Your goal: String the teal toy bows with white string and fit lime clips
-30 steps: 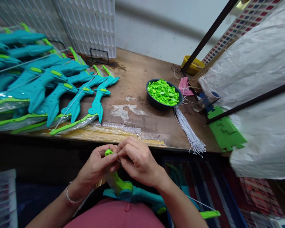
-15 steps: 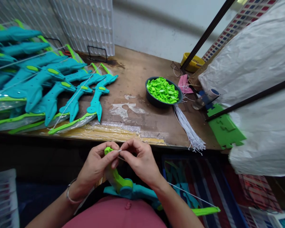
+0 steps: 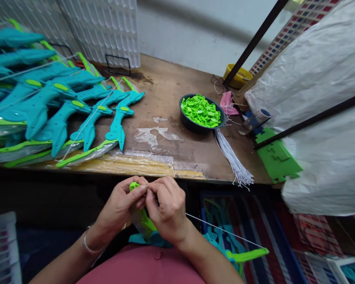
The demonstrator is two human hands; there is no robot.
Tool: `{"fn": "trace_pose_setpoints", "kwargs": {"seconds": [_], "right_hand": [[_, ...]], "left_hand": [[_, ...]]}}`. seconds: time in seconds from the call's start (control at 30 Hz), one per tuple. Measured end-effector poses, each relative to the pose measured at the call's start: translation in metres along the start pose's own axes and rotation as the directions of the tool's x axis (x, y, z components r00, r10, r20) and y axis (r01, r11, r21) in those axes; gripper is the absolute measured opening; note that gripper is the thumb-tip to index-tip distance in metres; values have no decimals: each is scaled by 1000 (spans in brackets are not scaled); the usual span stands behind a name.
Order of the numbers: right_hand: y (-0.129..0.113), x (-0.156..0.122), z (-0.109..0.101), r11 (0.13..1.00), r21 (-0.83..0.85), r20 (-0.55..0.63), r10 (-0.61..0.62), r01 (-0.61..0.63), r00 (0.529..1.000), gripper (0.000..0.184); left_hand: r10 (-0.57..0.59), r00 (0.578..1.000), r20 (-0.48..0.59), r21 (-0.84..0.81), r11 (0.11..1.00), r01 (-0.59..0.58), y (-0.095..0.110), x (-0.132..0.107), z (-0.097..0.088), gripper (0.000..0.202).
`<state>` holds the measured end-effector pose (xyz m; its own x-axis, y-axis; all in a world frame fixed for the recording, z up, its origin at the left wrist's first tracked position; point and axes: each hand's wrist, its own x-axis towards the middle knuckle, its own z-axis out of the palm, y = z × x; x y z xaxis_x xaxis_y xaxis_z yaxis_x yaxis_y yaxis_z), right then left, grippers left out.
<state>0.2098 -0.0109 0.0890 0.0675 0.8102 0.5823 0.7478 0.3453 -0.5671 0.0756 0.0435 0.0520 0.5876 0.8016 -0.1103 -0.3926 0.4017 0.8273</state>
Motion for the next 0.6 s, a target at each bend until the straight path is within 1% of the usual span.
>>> {"fn": "trace_pose_setpoints", "kwargs": {"seconds": [0.13,0.2,0.3,0.4,0.6], "right_hand": [[5,-1,1,994,-96,-43,-59,54,997,15],[6,-1,1,994,-102,-66,-49,43,997,17],[4,-1,-1,998,-66,-77,-6,1,997,18],[0,-1,-4,998,-20,-36,55,-55,998,17],[-2,3,-10,975,140,125,155,-172,980,11]], "left_hand": [[6,1000,-25,-21,1000,-7,-3,1,1,25],[-1,1000,-27,-32,999,0,-4,2,-1,25],[0,1000,-6,-13,1000,0,-5,2,-2,26],[-2,1000,17,3,1000,2,-5,2,-3,26],[-22,999,48,-37,999,24,-7,3,-5,25]]}}
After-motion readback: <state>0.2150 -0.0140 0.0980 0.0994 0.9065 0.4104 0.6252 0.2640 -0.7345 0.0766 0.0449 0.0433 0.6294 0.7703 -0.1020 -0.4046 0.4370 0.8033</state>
